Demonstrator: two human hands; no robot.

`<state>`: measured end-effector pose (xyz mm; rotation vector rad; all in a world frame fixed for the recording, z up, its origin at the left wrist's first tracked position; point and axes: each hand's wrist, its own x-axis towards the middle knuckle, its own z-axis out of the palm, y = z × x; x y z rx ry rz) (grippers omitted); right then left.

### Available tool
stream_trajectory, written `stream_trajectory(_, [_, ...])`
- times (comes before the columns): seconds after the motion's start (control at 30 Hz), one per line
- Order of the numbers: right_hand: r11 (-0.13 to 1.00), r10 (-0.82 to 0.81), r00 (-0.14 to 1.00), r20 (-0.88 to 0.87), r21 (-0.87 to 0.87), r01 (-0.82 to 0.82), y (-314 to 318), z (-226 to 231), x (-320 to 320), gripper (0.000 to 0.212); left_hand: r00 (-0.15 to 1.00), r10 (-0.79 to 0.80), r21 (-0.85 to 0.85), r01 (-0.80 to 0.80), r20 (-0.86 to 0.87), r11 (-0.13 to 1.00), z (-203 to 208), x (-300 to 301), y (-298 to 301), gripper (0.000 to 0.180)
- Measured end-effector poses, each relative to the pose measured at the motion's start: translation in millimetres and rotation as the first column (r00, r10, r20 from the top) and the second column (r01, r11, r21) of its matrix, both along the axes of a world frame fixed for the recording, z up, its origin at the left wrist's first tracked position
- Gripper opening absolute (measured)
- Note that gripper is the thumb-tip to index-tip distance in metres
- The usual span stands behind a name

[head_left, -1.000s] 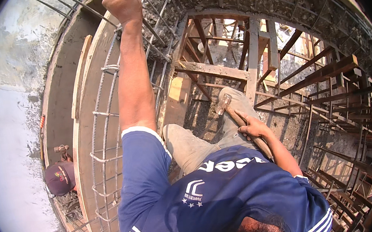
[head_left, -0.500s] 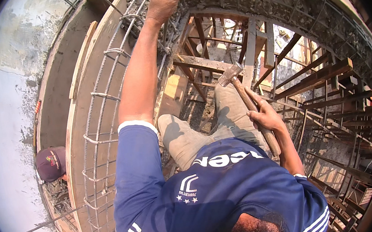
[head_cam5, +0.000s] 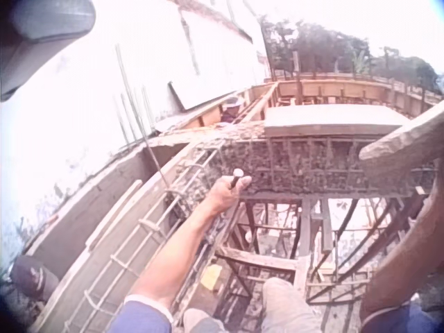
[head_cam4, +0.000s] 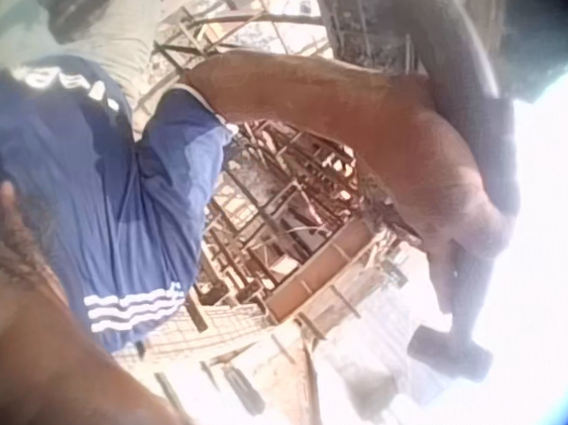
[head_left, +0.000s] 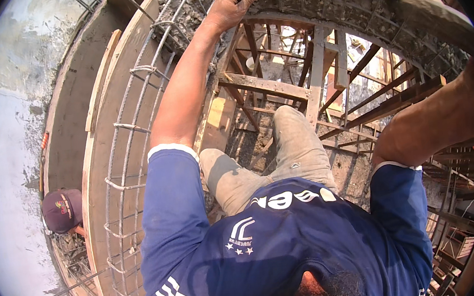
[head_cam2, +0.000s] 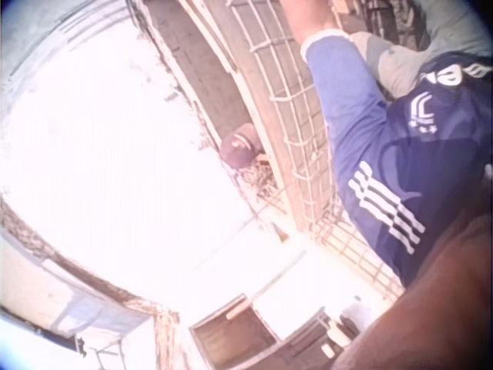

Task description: The person uses a hammer and a metal rod to tighten and secure wire ties around rebar intersections on a concrete form. They position the rod through the wire loop and strike it with the hammer to twist and tighten the connection.

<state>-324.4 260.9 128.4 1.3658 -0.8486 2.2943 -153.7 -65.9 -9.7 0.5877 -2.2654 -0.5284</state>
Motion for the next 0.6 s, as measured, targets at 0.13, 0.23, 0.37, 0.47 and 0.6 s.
stream_trajectory(0.13, [0.480, 0.355, 0.916, 0.184, 0.806, -0.348, -57.2, -90.6, 35.1, 0.059, 0.998, 0.029, 0.042, -0.027, -0.055, 0.999, -0.4, 19.1, 11.5, 0.048])
stream_trajectory(0.23, [0.213, 0.449, 0.857, 0.254, 0.900, -0.379, -48.1, -102.7, 34.9, 0.077, 0.999, -0.020, 0.015, 0.021, -0.026, 1.000, -12.7, 32.0, -3.8, 0.046])
stream_trajectory(0.37, [0.493, 0.449, 0.844, 0.294, 0.706, -0.509, -9.4, -39.1, 39.8, 0.076, 0.999, 0.037, 0.182, -0.030, -0.037, 0.983, -14.7, 43.2, -21.7, 0.049])
stream_trajectory(0.47, [0.859, 0.136, 0.985, 0.105, 0.483, -0.170, 24.8, 10.5, 11.4, 0.064, 1.000, 0.002, 0.234, -0.006, 0.016, 0.972, -5.4, 47.0, -28.5, 0.052])
stream_trajectory(0.6, [0.962, 0.055, 0.984, -0.172, 0.272, -0.007, -1.2, -3.5, 15.7, 0.068, 0.996, -0.079, 0.212, 0.085, -0.039, 0.974, -3.8, 11.1, -15.2, 0.051])
